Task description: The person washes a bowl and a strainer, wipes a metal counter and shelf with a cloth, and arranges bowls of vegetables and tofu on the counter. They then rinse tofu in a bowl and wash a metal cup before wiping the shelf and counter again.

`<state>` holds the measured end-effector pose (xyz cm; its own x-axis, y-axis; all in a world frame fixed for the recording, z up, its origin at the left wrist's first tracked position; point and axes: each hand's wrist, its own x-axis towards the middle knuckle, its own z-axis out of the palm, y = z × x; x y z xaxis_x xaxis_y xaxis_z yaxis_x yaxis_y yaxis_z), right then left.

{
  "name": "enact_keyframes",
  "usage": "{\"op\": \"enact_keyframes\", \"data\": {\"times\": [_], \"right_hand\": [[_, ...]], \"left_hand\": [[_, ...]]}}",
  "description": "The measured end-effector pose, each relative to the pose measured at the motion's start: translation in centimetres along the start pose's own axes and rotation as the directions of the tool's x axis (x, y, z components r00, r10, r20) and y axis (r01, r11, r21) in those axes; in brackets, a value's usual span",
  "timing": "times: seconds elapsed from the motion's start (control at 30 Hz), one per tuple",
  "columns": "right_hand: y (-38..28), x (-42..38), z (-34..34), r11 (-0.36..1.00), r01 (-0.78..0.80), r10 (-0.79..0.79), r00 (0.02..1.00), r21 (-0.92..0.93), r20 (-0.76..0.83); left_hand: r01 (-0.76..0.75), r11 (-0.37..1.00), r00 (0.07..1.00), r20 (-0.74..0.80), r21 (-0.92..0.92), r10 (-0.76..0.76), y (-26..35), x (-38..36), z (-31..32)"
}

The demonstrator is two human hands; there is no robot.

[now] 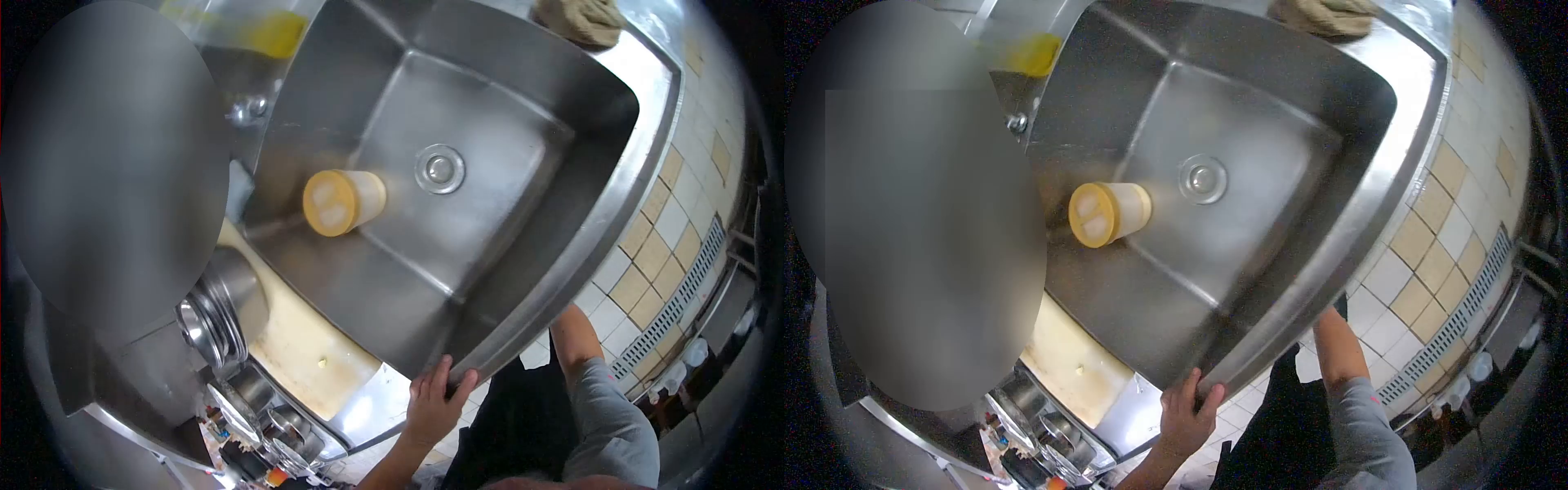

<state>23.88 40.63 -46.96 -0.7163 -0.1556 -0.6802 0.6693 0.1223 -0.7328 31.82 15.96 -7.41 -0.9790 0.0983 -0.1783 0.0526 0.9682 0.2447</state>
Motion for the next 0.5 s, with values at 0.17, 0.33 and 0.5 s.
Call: {"op": "enact_keyframes", "data": {"times": [0.17, 0.33, 0.5], "right_hand": [[4.5, -5.1, -4.5, 0.963, -0.123, 0.097, 0.988, -0.238, -0.120], [7.3, -6.1, -6.5, 0.924, -0.177, 0.127, 0.978, -0.341, -0.164], [7.8, -4.5, -6.3, 0.891, -0.180, 0.118, 0.978, -0.417, -0.169]], "left_hand": [[0.016, 0.999, 1.000, 0.013, -0.048, -0.015, -0.2, 0.1, -0.5], [0.012, 0.999, 1.000, 0.026, -0.043, -0.011, -0.1, 0.3, -0.6], [0.021, 0.994, 1.000, 0.018, -0.103, -0.020, -0.3, 0.5, -0.7]]}}
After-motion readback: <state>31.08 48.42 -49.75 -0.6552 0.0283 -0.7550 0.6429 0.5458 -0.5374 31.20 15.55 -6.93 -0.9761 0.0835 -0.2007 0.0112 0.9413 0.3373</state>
